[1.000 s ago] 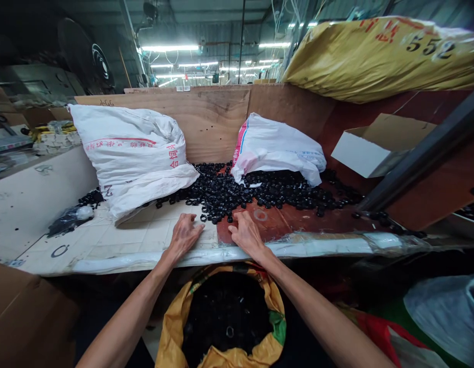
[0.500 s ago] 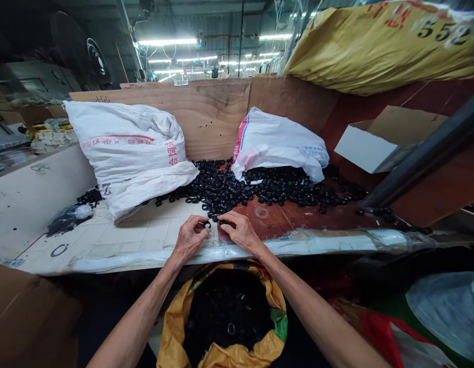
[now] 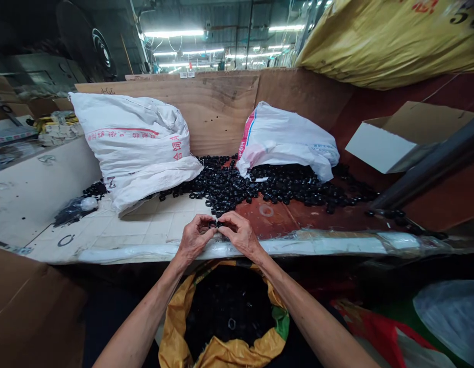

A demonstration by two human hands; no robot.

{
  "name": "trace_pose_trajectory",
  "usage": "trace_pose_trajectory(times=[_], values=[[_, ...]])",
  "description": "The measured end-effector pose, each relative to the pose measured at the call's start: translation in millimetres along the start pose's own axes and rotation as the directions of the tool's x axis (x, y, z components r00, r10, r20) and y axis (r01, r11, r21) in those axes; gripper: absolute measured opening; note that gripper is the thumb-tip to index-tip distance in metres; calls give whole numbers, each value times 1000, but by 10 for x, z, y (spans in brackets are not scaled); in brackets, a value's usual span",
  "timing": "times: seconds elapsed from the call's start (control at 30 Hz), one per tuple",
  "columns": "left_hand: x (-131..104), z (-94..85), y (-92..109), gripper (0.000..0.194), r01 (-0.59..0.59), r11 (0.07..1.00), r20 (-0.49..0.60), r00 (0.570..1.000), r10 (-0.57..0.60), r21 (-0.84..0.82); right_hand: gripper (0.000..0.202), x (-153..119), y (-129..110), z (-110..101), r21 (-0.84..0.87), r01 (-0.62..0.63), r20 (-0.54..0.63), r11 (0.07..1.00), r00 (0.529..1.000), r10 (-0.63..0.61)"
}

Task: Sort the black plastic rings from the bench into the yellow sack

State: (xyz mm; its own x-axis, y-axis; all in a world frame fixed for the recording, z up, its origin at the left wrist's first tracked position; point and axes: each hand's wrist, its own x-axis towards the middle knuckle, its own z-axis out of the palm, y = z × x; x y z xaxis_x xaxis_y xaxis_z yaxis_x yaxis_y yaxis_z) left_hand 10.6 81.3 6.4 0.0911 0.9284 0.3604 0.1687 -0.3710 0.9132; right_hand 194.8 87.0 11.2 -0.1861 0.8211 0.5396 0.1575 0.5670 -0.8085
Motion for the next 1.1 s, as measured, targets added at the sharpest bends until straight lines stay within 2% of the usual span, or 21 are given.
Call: trace_pose_trajectory(times=[0.13, 0.27, 0.33, 0.47, 0.6, 0.7, 0.9, 1.0, 1.1], values=[[-11, -9, 30, 14, -63, 995, 27, 998, 61, 71, 18, -17, -19, -6, 34, 33, -1, 999, 999, -33], [-19, 3, 10, 37, -6, 1000, 6, 1000, 6, -12, 18, -38, -19, 19, 28, -14, -13, 1000, 1000, 15], [-27, 8, -5, 45, 10, 997, 5, 1000, -10, -72, 12, -43, -20, 21, 8, 12, -18, 1000, 1000, -12], [-48, -2, 9, 36, 3, 999, 26, 1000, -3, -32, 14, -39, -38, 4, -27, 119, -23, 993, 993, -119], [-55, -24, 62, 25, -34, 999, 76, 997, 32, 31, 19, -36, -50, -11, -48, 146, -23, 988, 989, -147], [-52, -36, 79, 22, -78, 996, 89, 993, 75, 38, 18, -44, -46, -14, -52, 113, -18, 992, 993, -114], [-54, -47, 82, 20, -154, 985, 82, 986, 147, 77, 18, -89, 8, 19, 25, -66, -43, 997, 997, 67], [-61, -46, 92, 21, -133, 989, 95, 987, 127, 63, 24, -100, 25, 38, -19, -77, -60, 997, 995, 76], [-65, -44, 106, 19, -123, 991, 121, 986, 115, 56, 21, -100, -1, 34, -147, -31, -47, 989, 999, 25]])
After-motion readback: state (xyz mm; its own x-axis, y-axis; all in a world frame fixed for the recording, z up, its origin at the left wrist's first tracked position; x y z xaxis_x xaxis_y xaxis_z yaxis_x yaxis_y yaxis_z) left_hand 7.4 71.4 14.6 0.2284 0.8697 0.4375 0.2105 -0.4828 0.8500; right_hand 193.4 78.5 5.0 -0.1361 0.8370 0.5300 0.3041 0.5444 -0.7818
